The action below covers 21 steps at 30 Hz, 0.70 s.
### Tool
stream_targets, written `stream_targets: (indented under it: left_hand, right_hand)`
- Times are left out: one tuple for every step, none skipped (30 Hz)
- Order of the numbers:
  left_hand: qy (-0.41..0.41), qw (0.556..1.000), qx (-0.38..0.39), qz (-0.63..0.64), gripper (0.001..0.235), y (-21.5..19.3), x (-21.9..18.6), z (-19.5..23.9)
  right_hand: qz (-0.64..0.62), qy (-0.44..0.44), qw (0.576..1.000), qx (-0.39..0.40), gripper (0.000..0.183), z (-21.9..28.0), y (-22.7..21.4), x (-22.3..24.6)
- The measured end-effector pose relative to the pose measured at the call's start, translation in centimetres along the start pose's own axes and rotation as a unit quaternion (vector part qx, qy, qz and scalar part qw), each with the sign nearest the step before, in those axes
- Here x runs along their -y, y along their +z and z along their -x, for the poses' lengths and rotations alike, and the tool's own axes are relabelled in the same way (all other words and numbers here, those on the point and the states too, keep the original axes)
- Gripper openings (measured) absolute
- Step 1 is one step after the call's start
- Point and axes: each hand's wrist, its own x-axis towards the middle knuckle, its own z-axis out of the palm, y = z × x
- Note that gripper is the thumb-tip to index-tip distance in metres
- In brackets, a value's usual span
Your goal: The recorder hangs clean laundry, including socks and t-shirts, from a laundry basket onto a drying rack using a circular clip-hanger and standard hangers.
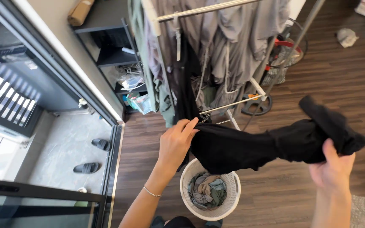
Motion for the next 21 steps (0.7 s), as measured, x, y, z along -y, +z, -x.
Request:
stream_targets:
  left_hand:
    - [0.025,0.997,-0.043,-0.057,0.031,-1.1,0.2,0.5]
    - [0.022,0.997,-0.047,-0.061,0.031,-1.7,1.3,1.5]
    - [0.024,0.995,-0.053,-0.084,0.030,-2.3,2.3,2.6]
    - [0.022,0.992,-0.060,-0.111,0.029,-3.2,3.4,4.0]
    - [0.016,0.991,-0.065,-0.118,0.029,-3.7,4.7,5.6]
    - [-0.030,0.994,-0.054,-0.087,0.025,-4.4,6.0,7.3]
    - [-0.076,0.995,-0.045,-0.055,0.021,-5.0,7.4,8.9]
    - [-0.080,0.994,-0.046,-0.058,0.021,-5.2,9.1,10.3]
    - [-0.173,0.984,-0.035,0.037,0.021,-5.3,10.8,11.6]
    - [-0.264,0.955,-0.022,0.132,0.022,-5.5,12.2,13.3]
    - [-0.269,0.954,-0.021,0.131,0.022,-6.3,13.7,14.3]
    - [-0.350,0.902,-0.012,0.254,0.024,-7.2,15.4,15.3]
    - [-0.423,0.827,-0.004,0.370,0.027,-8.1,17.1,16.2]
    - [-0.425,0.827,-0.002,0.368,0.027,-10.5,17.9,16.0]
    - [-0.446,0.774,-0.002,0.449,0.026,-12.8,18.7,15.8]
    - [-0.465,0.711,-0.004,0.527,0.027,-15.0,19.3,15.8]
    - [-0.469,0.709,-0.004,0.526,0.027,-16.6,20.3,16.1]
    - [-0.451,0.726,-0.017,0.519,0.027,-18.2,21.4,16.3]
    - [-0.434,0.742,-0.030,0.510,0.028,-19.8,22.3,16.5]
    - [-0.437,0.741,-0.031,0.508,0.028,-21.0,22.8,16.7]
    - [-0.412,0.775,-0.055,0.476,0.026,-22.1,23.3,16.8]
  right_hand:
    - [-0.038,0.009,0.999,-0.018,0.046,0.5,-0.5,-0.8]
    - [-0.040,0.011,0.999,-0.013,0.046,0.9,0.3,-1.5]
    - [0.038,-0.027,0.999,-0.003,0.037,1.2,1.1,-2.2]
    - [0.116,-0.063,0.991,0.009,0.027,1.6,2.1,-3.1]
    - [0.112,-0.059,0.992,0.019,0.027,1.7,4.5,-3.7]
    - [0.119,-0.047,0.992,0.007,0.023,1.9,7.1,-4.4]
    - [0.127,-0.035,0.991,-0.004,0.019,2.1,9.7,-5.1]
    - [0.126,-0.032,0.992,-0.002,0.019,2.3,10.4,-7.0]
    - [0.204,-0.017,0.979,0.011,0.026,2.6,11.0,-9.0]
    - [0.282,-0.001,0.959,0.023,0.034,3.2,11.7,-10.8]
    - [0.283,0.004,0.959,0.025,0.034,3.5,14.2,-11.9]
    - [0.226,0.026,0.973,0.029,0.038,3.8,16.8,-13.0]
    - [0.168,0.048,0.984,0.034,0.042,4.1,19.3,-14.2]
    - [0.166,0.050,0.984,0.032,0.042,4.4,21.0,-14.9]
    - [0.109,0.069,0.991,0.037,0.037,4.7,22.7,-15.5]
    - [0.053,0.089,0.994,0.042,0.033,5.0,24.2,-15.9]
    - [0.054,0.093,0.993,0.041,0.033,5.5,24.6,-16.9]
    - [0.035,0.108,0.993,0.038,0.031,5.6,25.0,-18.1]
    - [0.016,0.122,0.992,0.034,0.029,5.7,25.3,-19.2]
    - [0.015,0.126,0.991,0.033,0.029,6.1,26.0,-20.0]
    - [0.020,0.131,0.991,0.032,0.030,6.4,26.6,-20.7]
